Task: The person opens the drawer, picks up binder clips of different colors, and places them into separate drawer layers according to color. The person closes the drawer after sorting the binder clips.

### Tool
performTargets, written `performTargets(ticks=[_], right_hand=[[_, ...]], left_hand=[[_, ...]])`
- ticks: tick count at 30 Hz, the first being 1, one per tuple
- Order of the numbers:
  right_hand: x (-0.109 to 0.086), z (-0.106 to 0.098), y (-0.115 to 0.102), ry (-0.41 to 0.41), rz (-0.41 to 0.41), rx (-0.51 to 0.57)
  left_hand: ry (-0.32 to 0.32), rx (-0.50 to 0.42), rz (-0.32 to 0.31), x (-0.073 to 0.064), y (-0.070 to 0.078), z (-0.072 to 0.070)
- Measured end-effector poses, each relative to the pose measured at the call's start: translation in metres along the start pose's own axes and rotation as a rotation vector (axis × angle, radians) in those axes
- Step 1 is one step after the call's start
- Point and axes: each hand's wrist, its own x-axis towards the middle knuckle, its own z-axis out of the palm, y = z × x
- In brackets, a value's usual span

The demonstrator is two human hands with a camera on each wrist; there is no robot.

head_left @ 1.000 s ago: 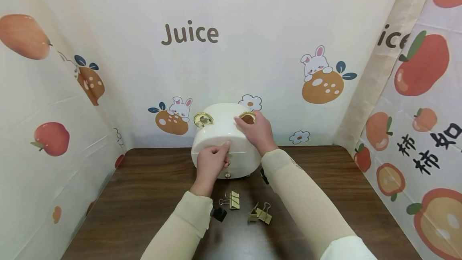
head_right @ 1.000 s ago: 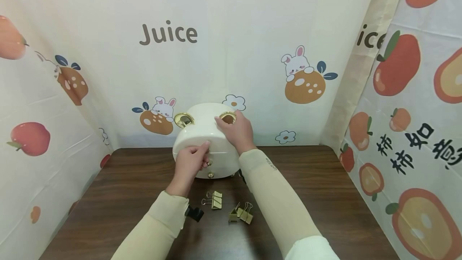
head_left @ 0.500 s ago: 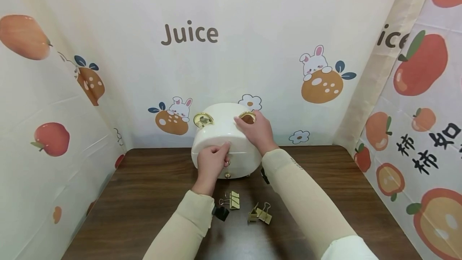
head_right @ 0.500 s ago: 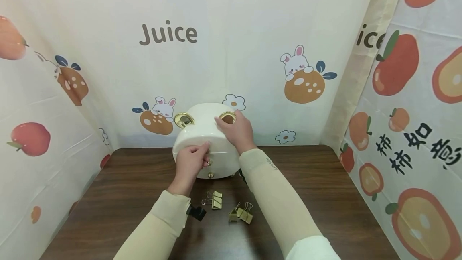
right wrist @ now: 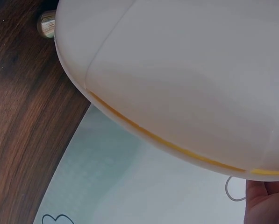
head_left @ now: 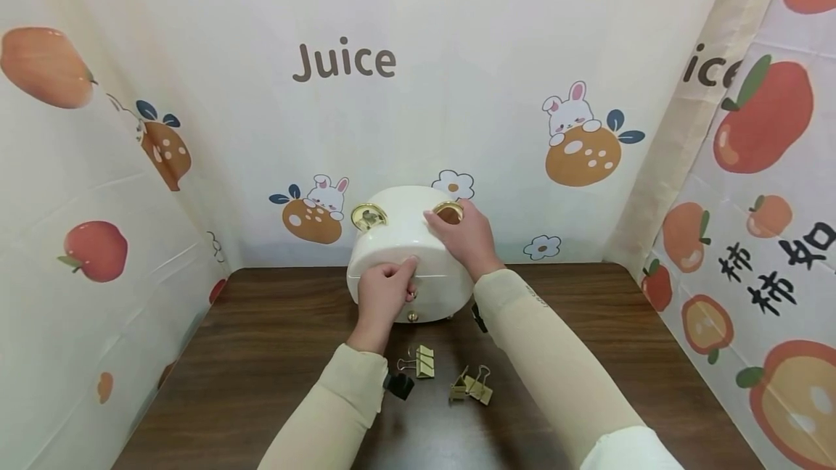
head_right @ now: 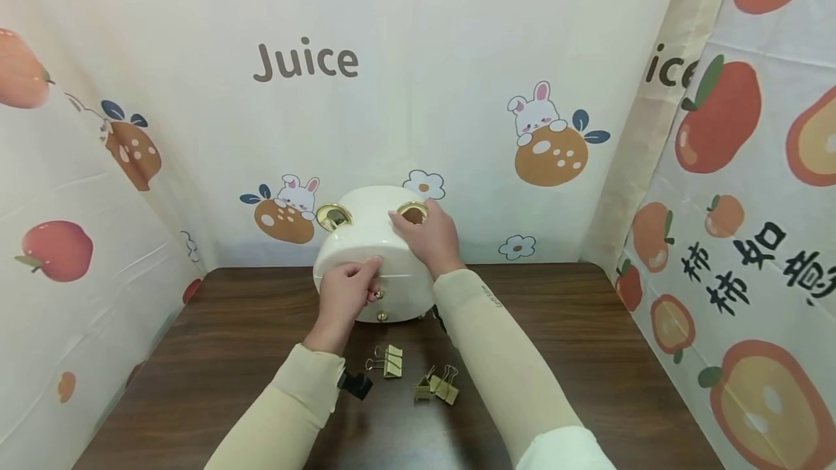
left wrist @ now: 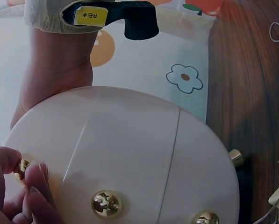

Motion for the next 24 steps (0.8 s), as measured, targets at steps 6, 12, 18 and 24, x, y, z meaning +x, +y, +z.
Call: performTargets(ticks=[6, 12, 18, 24], right_hand=[[0.002, 0.002, -0.001, 0.013, -0.019, -0.013], [0.000, 0.005, 0.000, -0.004, -0.012, -0.003], [-0.001, 0.003, 0.003, -0.006, -0.014, 0.005], [0.000, -0.007, -0.001, -0.045, -0.030, -0.012]], left_hand=[[-0.008, 0.027, 0.015, 0.002, -0.001, -0.004], [-0.019, 0.215, 0.105, 0.000, -0.005, -0.017], [-0.240, 0.385, 0.382, -0.004, 0.000, -0.038], [-0.450, 0.737, 0.701, 0.001, 0.023, -0.058]])
